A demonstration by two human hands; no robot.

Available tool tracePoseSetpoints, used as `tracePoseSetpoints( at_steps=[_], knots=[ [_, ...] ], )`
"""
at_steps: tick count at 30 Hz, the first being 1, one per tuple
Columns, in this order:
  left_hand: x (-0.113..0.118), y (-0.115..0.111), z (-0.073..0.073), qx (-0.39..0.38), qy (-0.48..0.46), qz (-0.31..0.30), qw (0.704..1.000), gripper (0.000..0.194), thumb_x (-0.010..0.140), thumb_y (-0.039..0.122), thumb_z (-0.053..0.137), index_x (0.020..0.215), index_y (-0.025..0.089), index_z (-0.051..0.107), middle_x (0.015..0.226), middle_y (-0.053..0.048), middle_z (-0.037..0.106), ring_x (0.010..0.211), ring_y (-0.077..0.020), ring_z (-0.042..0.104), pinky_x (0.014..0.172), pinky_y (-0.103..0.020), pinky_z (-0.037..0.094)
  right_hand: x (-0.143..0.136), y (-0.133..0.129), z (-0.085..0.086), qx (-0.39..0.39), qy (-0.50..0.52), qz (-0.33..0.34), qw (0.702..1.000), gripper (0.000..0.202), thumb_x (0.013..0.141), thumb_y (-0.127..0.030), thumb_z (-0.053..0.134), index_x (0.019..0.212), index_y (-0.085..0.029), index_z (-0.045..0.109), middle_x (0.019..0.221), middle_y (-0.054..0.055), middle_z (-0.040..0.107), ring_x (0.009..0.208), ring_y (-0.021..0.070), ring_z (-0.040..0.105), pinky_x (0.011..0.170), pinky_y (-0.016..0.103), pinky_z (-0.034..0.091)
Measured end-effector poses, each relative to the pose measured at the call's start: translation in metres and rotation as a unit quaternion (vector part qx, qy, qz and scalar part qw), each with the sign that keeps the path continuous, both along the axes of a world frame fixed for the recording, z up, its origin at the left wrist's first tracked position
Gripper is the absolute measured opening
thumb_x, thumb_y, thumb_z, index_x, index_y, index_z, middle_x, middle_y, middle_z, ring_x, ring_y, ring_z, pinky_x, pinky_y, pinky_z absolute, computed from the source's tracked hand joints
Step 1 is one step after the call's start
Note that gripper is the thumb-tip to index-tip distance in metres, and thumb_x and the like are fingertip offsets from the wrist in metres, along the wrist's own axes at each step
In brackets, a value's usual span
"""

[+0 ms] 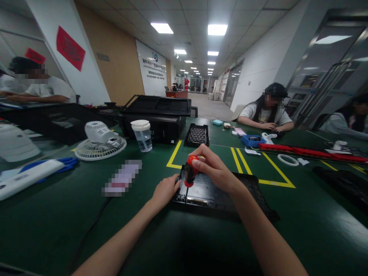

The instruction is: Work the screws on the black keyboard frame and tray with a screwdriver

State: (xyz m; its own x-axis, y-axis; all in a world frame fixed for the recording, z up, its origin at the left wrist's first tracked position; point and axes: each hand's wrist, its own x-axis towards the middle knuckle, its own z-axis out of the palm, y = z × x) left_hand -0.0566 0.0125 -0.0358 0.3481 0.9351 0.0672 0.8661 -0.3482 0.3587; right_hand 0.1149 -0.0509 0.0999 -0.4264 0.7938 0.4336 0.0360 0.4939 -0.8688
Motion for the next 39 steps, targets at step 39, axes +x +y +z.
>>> tracePoseSetpoints(
  at_steps=[39],
  knots=[
    [0.004, -0.0021, 0.0031, -0.011, 0.004, 0.004, 1.0, 0.032, 0.087, 0.036, 0.035, 0.113, 0.023, 0.05, 0.1, -0.007, 0.064, 0.088, -0.0211, 0.061, 0.071, -0.027, 0.043, -0.0061, -0.0087, 0.0045, 0.11, -0.086, -0.133, 0.981, 0.017, 0.083, -0.03, 0.049, 0.073, -0.018, 0.045, 0.076, 0.0, 0.047, 0.069, 0.0115, 0.046, 0.06, 0.024, 0.039]
  ],
)
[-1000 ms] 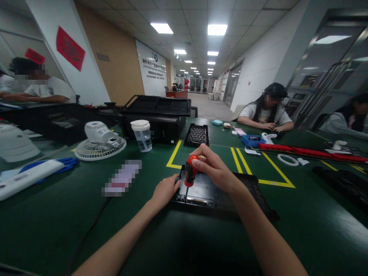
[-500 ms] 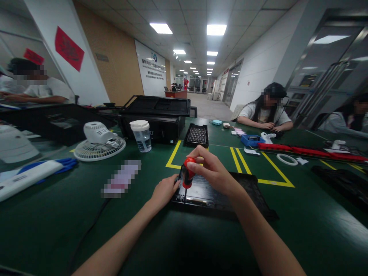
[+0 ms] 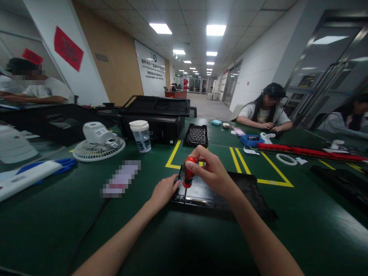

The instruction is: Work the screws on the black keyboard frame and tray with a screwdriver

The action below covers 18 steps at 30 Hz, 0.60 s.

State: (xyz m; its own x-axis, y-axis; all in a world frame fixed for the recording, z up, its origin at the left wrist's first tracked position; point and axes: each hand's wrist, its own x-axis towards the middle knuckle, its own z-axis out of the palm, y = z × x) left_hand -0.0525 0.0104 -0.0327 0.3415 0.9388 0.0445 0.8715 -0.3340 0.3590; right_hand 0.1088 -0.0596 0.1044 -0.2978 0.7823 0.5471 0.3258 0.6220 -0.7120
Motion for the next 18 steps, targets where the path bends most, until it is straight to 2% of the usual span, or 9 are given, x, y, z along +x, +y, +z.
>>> tracePoseSetpoints(
  at_steps=[11, 18],
  knots=[
    [0.0001, -0.0017, 0.0011, 0.002, -0.01, -0.006, 1.0, 0.033, 0.088, 0.036, 0.034, 0.114, 0.024, 0.049, 0.104, -0.007, 0.063, 0.09, -0.0195, 0.061, 0.071, -0.025, 0.042, -0.0003, -0.0004, 0.0001, -0.009, 0.004, -0.033, 0.999, 0.017, 0.083, -0.029, 0.048, 0.071, -0.018, 0.043, 0.072, 0.0, 0.045, 0.067, 0.011, 0.046, 0.052, 0.021, 0.037],
    [0.0014, -0.0031, 0.0046, -0.01, 0.001, 0.003, 1.0, 0.033, 0.088, 0.036, 0.034, 0.116, 0.024, 0.047, 0.104, -0.007, 0.063, 0.091, -0.02, 0.06, 0.071, -0.026, 0.042, -0.0027, 0.0004, -0.0038, 0.023, 0.0, -0.082, 0.996, 0.018, 0.083, -0.029, 0.048, 0.07, -0.018, 0.041, 0.069, -0.001, 0.042, 0.062, 0.0102, 0.044, 0.049, 0.02, 0.036]
  ],
)
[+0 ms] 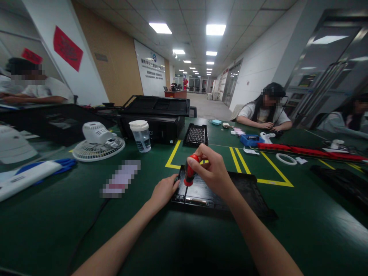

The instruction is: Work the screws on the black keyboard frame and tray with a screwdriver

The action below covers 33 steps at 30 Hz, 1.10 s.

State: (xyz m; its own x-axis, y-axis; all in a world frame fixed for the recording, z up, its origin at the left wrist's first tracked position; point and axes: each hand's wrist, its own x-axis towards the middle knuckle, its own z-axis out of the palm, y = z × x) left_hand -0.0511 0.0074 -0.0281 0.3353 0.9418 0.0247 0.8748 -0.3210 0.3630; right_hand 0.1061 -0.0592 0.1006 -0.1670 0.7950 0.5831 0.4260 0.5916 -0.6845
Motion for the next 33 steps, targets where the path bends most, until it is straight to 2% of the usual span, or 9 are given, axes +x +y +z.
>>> tracePoseSetpoints(
  at_steps=[18, 33],
  knots=[
    [0.0, 0.0, -0.001, -0.01, -0.002, 0.008, 1.0, 0.033, 0.088, 0.035, 0.035, 0.117, 0.024, 0.046, 0.105, -0.007, 0.062, 0.094, -0.0207, 0.059, 0.077, -0.028, 0.042, -0.007, -0.001, -0.003, 0.076, -0.051, -0.095, 0.991, 0.021, 0.083, -0.028, 0.047, 0.066, -0.019, 0.036, 0.066, -0.001, 0.039, 0.058, 0.0103, 0.041, 0.052, 0.021, 0.038],
    [-0.003, 0.002, -0.006, 0.021, -0.01, -0.009, 1.0, 0.031, 0.088, 0.035, 0.035, 0.113, 0.025, 0.048, 0.103, -0.006, 0.063, 0.092, -0.0191, 0.06, 0.074, -0.026, 0.042, -0.012, -0.002, -0.006, 0.125, -0.066, -0.157, 0.977, 0.027, 0.081, -0.026, 0.048, 0.063, -0.02, 0.03, 0.061, -0.003, 0.036, 0.055, 0.0101, 0.036, 0.051, 0.024, 0.03]
  ],
)
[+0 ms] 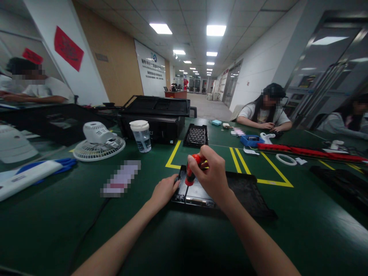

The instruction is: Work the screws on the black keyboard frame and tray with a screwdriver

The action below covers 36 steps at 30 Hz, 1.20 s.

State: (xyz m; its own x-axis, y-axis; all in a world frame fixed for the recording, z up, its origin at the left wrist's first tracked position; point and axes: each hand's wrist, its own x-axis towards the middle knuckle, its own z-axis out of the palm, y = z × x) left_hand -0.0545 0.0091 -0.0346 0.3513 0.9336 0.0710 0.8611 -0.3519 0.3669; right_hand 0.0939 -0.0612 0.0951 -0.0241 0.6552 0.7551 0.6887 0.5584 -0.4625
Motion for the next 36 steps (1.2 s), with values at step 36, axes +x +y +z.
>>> tracePoseSetpoints(
  at_steps=[36],
  knots=[
    [-0.006, 0.007, -0.007, 0.019, -0.001, -0.008, 1.0, 0.035, 0.087, 0.038, 0.034, 0.117, 0.025, 0.047, 0.1, -0.006, 0.064, 0.09, -0.021, 0.061, 0.074, -0.028, 0.043, -0.007, 0.023, -0.017, -0.226, 0.391, 0.428, 0.783, 0.005, 0.078, -0.021, 0.054, 0.075, -0.017, 0.054, 0.067, -0.002, 0.053, 0.055, 0.0083, 0.05, 0.054, 0.022, 0.039]
  ],
)
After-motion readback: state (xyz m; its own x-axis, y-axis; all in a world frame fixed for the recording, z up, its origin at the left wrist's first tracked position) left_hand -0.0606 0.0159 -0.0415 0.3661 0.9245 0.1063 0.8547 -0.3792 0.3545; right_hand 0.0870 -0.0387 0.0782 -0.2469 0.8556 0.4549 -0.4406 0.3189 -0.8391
